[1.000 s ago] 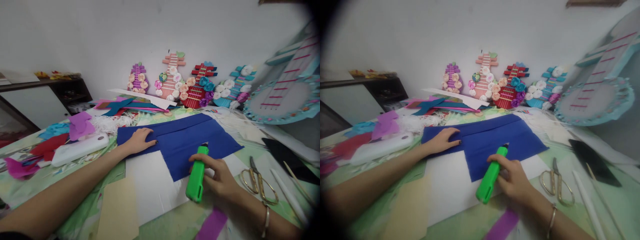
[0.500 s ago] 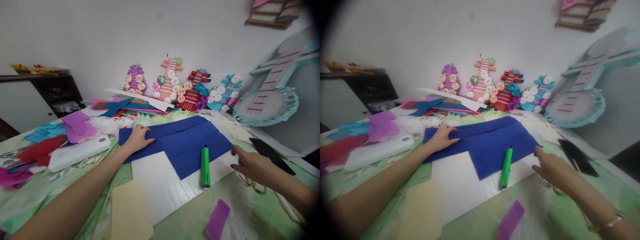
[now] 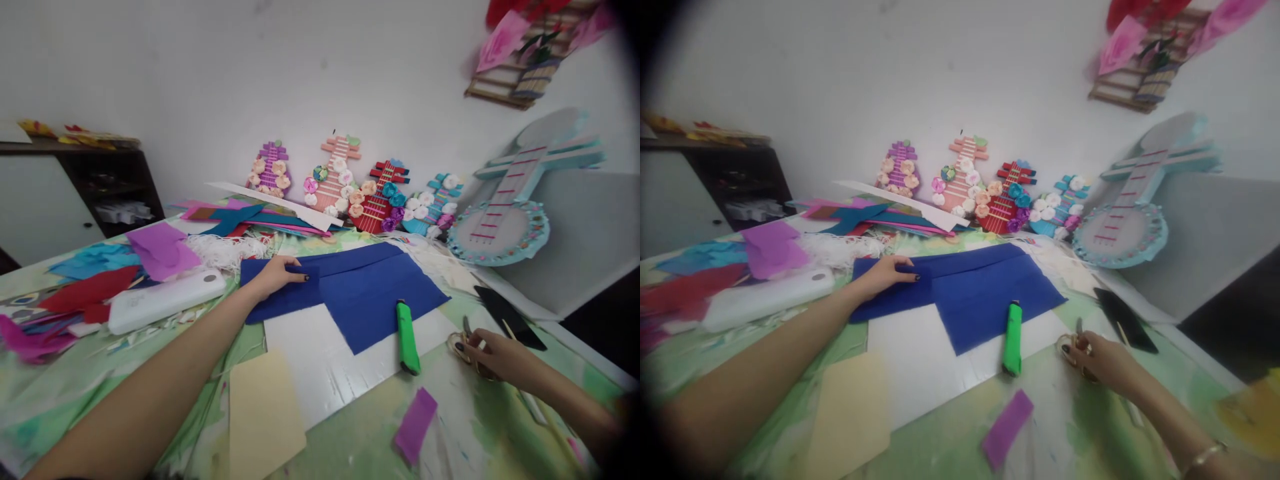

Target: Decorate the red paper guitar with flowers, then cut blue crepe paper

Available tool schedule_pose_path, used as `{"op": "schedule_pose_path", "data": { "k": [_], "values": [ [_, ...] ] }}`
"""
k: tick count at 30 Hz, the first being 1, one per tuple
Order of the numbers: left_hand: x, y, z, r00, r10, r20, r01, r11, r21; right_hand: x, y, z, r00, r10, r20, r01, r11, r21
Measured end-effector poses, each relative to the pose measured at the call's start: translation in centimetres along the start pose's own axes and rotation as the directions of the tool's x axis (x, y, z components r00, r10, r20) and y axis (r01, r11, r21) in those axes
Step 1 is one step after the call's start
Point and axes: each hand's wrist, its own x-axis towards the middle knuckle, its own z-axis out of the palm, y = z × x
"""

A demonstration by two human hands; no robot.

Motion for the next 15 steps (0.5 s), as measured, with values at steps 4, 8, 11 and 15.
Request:
{"op": "schedule_pose_path", "data": {
  "k": [4,8,11,15],
  "values": [
    [-1.0,0.7,0.0,0.999,-0.045,0.016,0.047,0.967,-0.250,0.8,-0.7,-0.1,0.996,0.067,-0.067,-0.069,0.997,-0.029],
    [-1.3,0.7,0.3,0.993,-0.107,0.053,0.119,0.904,-0.411,1.3,-0.9,0.1,0.983,0.142,-0.116,-0.142,0.990,0.011],
    [-1.5,0.7,0.7,0.985,-0.143,0.096,0.172,0.843,-0.510,1.2,-0.8,0.1,0.977,0.178,-0.119,-0.168,0.982,0.089],
    [-1.7,1.1,1.0,0.978,-0.165,0.128,0.209,0.746,-0.633,0.2,-1.2,0.0,0.969,0.183,-0.169,-0.145,0.965,0.217]
  ]
}}
